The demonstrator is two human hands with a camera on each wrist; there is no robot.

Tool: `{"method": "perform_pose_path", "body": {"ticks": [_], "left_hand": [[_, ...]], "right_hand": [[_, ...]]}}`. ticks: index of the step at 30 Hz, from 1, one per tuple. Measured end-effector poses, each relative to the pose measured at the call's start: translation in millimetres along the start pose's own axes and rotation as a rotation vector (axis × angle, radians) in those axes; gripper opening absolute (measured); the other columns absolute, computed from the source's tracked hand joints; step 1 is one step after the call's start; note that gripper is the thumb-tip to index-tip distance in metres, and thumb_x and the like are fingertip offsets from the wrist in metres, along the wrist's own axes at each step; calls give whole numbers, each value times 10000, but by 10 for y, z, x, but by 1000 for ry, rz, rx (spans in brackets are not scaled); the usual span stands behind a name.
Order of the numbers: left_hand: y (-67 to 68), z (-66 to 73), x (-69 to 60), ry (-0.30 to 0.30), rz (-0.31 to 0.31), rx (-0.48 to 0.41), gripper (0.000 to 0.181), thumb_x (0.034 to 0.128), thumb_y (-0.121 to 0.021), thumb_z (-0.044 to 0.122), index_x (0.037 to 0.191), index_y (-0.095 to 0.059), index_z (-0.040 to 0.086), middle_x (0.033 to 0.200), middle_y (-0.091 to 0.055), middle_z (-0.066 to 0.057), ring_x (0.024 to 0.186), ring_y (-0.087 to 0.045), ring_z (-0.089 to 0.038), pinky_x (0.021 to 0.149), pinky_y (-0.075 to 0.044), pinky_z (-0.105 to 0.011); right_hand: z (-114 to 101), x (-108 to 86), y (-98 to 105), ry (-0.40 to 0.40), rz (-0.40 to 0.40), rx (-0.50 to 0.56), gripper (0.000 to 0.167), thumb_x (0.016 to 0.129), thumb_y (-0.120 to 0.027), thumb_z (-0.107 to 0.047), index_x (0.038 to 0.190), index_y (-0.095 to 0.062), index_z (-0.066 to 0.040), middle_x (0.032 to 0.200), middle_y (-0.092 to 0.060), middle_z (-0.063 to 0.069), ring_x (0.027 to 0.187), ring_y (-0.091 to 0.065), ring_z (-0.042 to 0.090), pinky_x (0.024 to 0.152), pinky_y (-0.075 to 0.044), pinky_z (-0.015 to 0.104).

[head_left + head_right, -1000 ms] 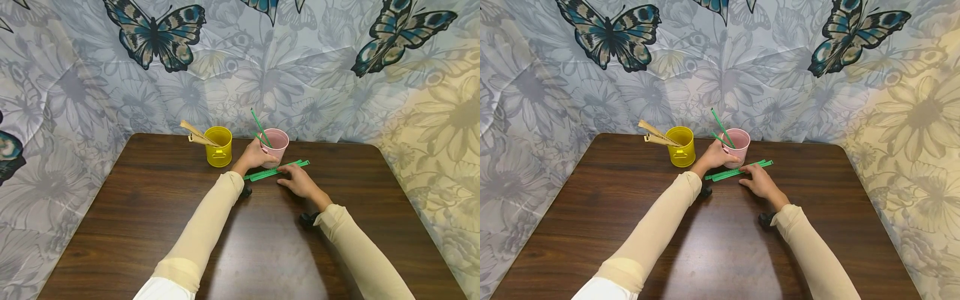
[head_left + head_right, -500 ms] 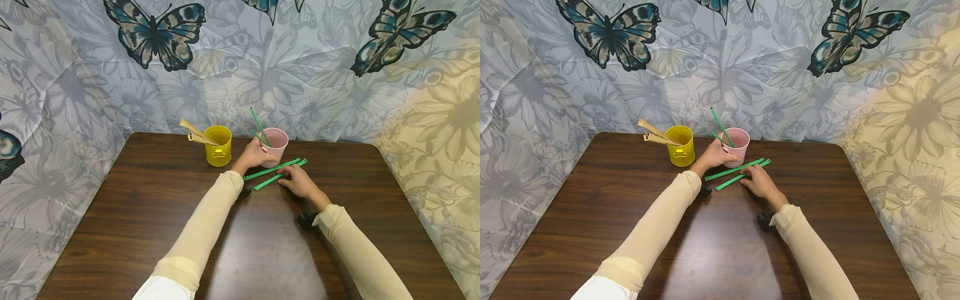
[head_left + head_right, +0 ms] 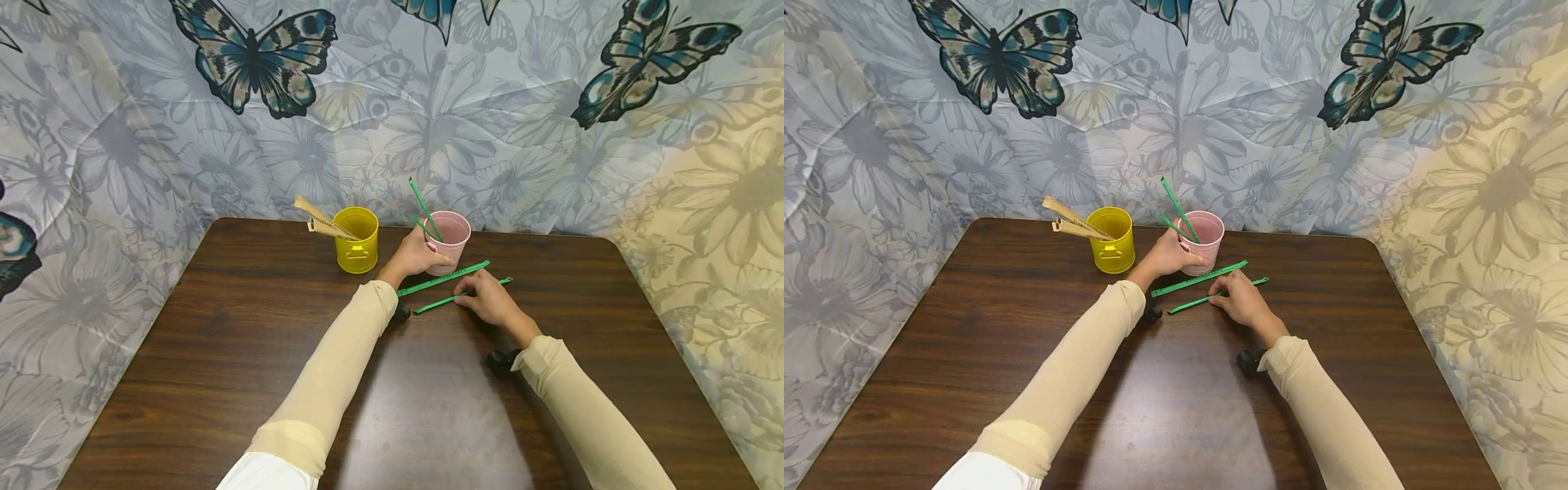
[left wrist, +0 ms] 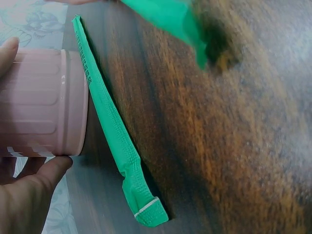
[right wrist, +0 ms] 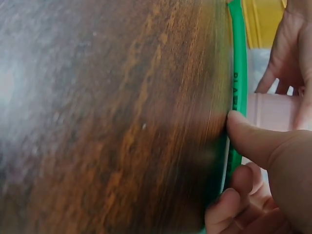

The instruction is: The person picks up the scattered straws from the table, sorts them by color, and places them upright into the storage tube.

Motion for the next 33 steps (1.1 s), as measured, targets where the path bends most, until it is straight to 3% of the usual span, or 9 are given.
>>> {"method": "perform_pose_path", "body": {"ticks": [5,10,14,17,26,33], "left_hand": [[-2,1,-21,7,-1,-1,941,769,-910,198,1525,-351,178,1421,-574,-78,1292,-578,-244,1069,-511,-397],[-15,-7,-45,10,0,0,936,766,-910,184,1521,-358,182,1420,-576,-72,1286,-581,-237,1066,-514,-396],[-21,-13,-43,2,6,-1,943,752,-920,176,1516,-367,183,1417,-581,-65,1290,-581,-235,1074,-509,-396],[-22,-8,-34,-6,12,-9,946,742,-926,167,1512,-375,179,1413,-586,-60,1286,-584,-229,1076,-510,-391],[-44,-9,-25,-12,10,-8,904,749,-926,187,1478,-391,195,1324,-620,-68,1216,-609,-222,1020,-532,-367],[-16,40,-28,-25,5,-20,923,761,-913,159,1507,-370,184,1405,-586,-72,1281,-590,-237,1074,-513,-385]], "right_hand": [[8,-51,10,18,-41,3,63,901,-777,-154,956,-756,-131,952,-548,91,822,-498,178,730,-418,290],[8,-137,48,43,-52,26,63,920,-757,-157,978,-760,-132,1028,-643,81,909,-621,219,810,-514,360],[27,-185,127,55,-12,45,67,938,-734,-139,1000,-744,-117,1036,-717,76,947,-679,250,827,-556,406],[50,-197,215,36,26,45,83,958,-711,-154,1031,-730,-118,1045,-736,73,918,-666,216,800,-546,364],[35,-222,572,-36,142,77,132,977,-693,-172,1077,-689,-85,931,-733,126,594,-533,104,555,-465,238],[-150,-200,853,18,208,111,223,994,-666,-148,1211,-672,-99,1032,-723,116,558,-556,113,536,-500,246]]}}
Point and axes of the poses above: each hand's wrist, its own x-axis towards the middle knuckle, its own y-axis out of the back of the hand, z = x × y, the point moved 6 cm from there along x, towards the middle knuckle
